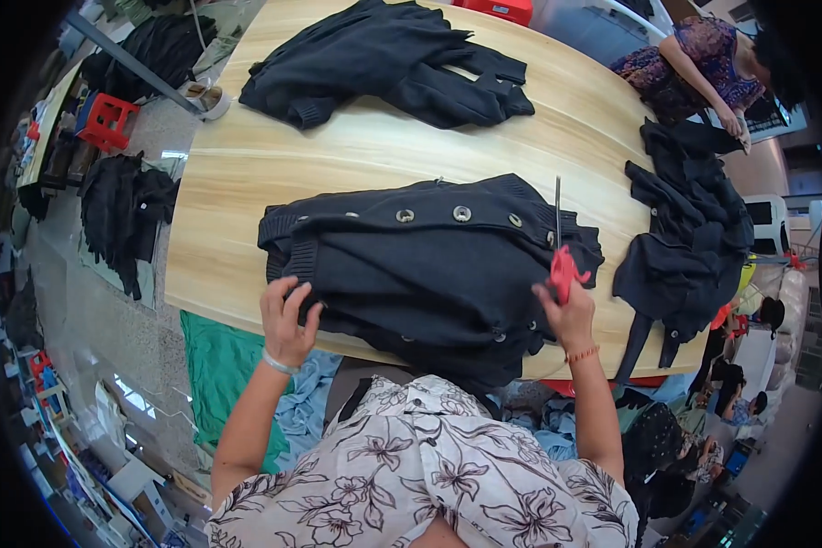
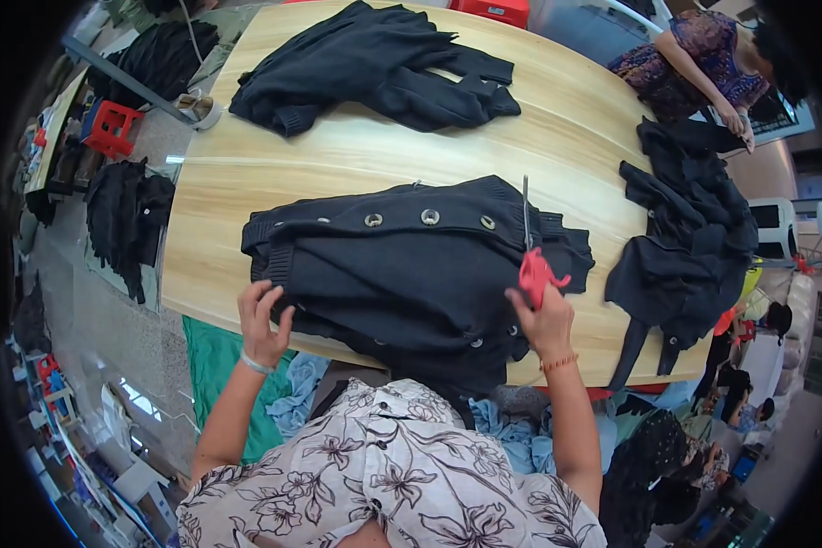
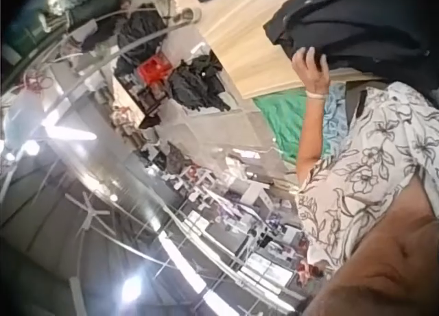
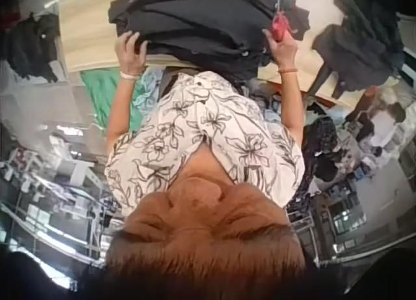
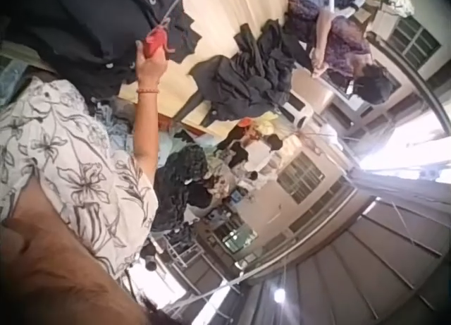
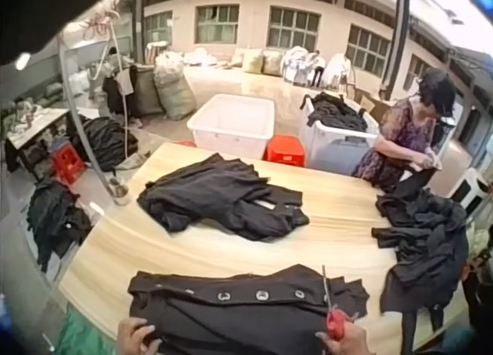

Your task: Trimming loose threads and cutting excess fabric from black garments using scissors.

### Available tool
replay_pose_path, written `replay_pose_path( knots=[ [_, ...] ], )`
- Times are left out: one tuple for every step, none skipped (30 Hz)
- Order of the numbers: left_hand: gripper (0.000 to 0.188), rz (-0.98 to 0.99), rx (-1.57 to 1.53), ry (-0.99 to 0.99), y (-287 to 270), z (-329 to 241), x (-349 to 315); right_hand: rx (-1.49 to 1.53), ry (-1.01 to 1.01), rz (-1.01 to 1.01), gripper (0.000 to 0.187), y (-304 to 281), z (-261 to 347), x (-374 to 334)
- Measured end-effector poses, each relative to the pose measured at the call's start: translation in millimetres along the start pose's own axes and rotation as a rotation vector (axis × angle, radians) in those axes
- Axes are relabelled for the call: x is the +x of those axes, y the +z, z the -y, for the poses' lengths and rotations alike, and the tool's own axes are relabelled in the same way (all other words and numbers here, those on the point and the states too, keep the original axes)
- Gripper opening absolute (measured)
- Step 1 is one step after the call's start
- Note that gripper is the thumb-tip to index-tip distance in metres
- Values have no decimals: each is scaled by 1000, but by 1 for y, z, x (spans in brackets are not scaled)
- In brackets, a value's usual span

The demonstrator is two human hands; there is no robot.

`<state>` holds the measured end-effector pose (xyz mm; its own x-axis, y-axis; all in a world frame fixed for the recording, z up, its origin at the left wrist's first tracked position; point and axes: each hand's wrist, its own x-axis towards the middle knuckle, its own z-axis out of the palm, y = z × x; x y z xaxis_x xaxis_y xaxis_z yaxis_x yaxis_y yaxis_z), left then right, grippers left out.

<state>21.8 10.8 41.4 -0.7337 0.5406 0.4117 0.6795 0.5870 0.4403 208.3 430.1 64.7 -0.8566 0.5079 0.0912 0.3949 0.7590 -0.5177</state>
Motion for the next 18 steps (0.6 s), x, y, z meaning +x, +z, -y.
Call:
replay_pose_path(
  knots=[
    [44,21,-68,-95,1,-4,-15,24,-69,32,41,-4,6,-21],
    [46,39,-136,-191,6,-6,-29,48,-140,63,42,-4,13,-39],
    [46,31,-126,-192,17,-4,-42,50,-302,16,42,0,24,-49],
    [47,108,-409,-595,31,1,-56,-14,-354,111,44,6,22,-66],
    [47,195,-703,-992,37,-5,-57,-46,-336,132,46,12,23,-76],
    [49,193,-492,-797,41,-9,-57,-79,-318,153,48,20,27,-82],
    [49,196,-492,-795,41,-14,-52,-123,-300,166,51,28,27,-84],
    [49,134,-244,-501,42,-19,-43,-134,-288,141,45,36,18,-85],
    [48,68,0,-204,44,-23,-38,-146,-276,116,38,46,6,-85],
    [43,87,34,-184,47,-18,-39,-155,-218,137,27,54,-4,-79],
    [43,91,32,-178,46,-17,-35,-43,-182,86,24,50,5,-65],
    [39,55,108,-76,46,-15,-31,68,-145,35,21,44,13,-49],
    [35,20,177,28,45,-14,-26,69,-120,73,19,34,20,-37],
    [27,1,236,120,46,-12,-20,86,-133,120,20,29,21,-27],
    [27,2,229,127,46,-6,-18,102,-147,167,20,25,21,-22],
    [23,115,240,154,46,0,-15,126,-171,219,21,23,22,-18],
    [20,228,250,180,46,5,-13,149,-195,272,22,21,24,-17],
    [15,253,265,191,46,9,-13,163,-180,313,23,19,29,-20]
  ],
)
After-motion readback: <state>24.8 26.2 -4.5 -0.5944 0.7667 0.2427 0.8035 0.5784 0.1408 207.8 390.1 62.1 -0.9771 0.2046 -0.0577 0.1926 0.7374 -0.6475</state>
